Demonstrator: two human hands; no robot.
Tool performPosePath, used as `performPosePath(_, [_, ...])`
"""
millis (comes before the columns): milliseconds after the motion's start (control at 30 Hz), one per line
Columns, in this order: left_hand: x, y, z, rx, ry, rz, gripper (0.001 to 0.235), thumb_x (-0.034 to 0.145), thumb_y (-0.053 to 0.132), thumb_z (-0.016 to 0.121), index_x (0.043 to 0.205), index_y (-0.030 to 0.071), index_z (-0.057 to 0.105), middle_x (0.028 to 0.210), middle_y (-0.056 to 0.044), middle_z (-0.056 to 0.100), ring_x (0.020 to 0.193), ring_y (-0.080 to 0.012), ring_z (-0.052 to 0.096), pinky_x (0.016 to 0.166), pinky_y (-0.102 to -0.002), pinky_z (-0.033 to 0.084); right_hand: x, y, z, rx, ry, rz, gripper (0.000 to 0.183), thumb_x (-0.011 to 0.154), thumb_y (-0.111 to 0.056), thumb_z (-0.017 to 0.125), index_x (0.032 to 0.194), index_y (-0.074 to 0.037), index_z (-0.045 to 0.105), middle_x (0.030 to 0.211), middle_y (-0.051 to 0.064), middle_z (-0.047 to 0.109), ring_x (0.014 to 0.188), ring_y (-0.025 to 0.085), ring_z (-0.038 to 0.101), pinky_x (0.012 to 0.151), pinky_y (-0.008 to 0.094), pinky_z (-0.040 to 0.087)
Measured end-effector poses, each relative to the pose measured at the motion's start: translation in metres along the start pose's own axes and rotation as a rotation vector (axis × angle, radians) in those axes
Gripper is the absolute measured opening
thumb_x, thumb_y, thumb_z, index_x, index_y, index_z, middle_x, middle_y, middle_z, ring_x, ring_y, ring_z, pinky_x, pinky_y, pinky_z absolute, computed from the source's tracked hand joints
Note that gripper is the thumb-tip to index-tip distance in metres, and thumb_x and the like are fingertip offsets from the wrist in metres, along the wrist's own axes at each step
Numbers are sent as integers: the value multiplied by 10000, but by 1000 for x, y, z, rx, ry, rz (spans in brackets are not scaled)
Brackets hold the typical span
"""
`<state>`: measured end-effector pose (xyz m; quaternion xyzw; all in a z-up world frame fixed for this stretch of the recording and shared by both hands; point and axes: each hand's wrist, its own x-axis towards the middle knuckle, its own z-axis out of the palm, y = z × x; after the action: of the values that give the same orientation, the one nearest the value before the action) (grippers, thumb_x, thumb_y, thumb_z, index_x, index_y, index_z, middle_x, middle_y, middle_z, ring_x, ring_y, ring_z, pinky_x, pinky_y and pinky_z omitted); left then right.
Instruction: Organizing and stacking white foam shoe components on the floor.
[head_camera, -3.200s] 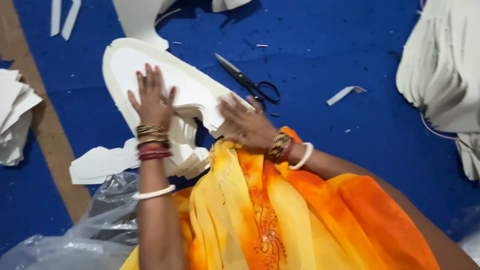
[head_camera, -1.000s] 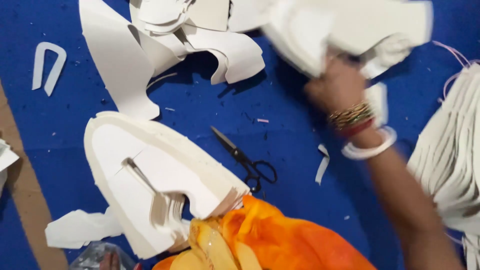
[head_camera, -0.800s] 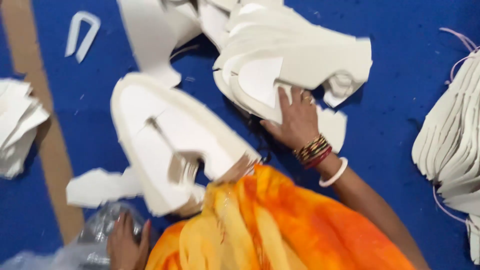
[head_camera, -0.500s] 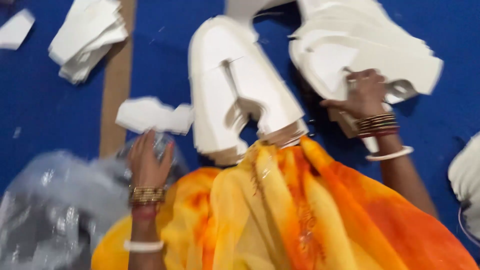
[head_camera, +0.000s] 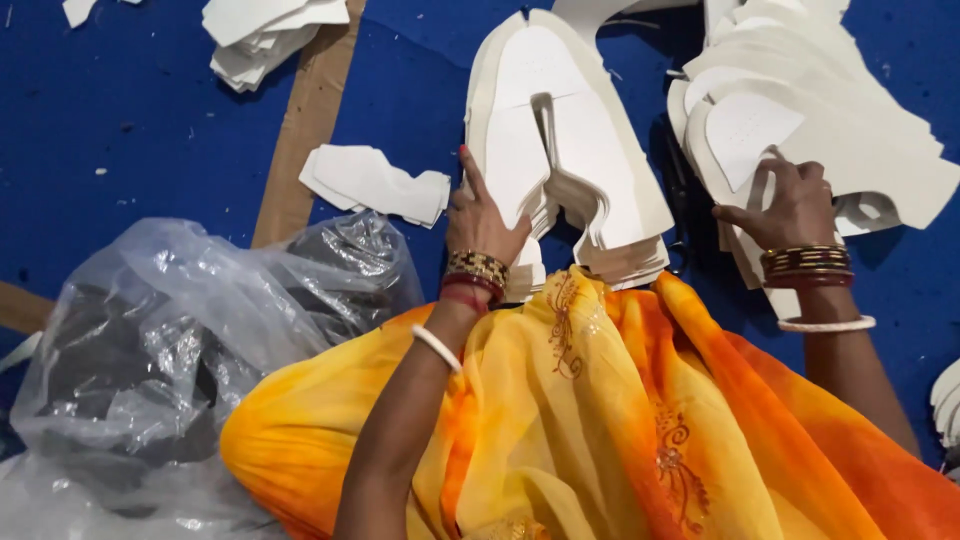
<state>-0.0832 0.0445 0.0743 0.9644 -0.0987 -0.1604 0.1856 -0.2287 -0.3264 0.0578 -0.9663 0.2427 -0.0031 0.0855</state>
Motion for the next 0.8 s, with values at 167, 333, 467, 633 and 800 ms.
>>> performPosePath(167, [-15,-5,12,44,34,-21,1322,824,544,783,1603,92,-185,1126,-320,620,847,-405,708,679,-435,615,-4,-6,-34,237,-157,121,788,775,-504,887,1381,-56,658,1307,257,637,1124,396,652,869,523,568])
performPosePath(333, [-27,-3,5,-16,76,-29,1295,813,577,755,1596,112,-166,1211,-315,595,979,-428,672,775,-486,594,9,1,-58,339,-96,145,703,871,-480,829,1387,-43,634,1252,246,663,1066,362,665,826,511,562])
performPosePath(467, [-23,-16,8,-83,139,16,1245,853,720,651,1583,76,-124,1403,-408,439,1299,-530,462,997,-587,443,23,-18,-102,511,45,92,661,938,-452,762,1417,-28,593,1195,241,644,1015,313,662,793,458,566])
performPosePath(633, [-16,-33,2,-291,322,182,1039,962,688,535,1617,26,73,1567,-351,348,1456,-514,337,1205,-523,272,21,-149,-127,661,-63,106,652,976,-453,741,1437,-70,483,1217,196,621,1030,274,652,798,434,576])
performPosePath(800, [32,-97,68,-865,77,134,855,1033,637,353,1613,15,262,1643,-243,349,1531,-359,354,1237,-389,303,8,-248,-71,670,-148,-209,663,1014,-477,683,1461,-44,454,1338,220,565,1118,308,630,904,436,558])
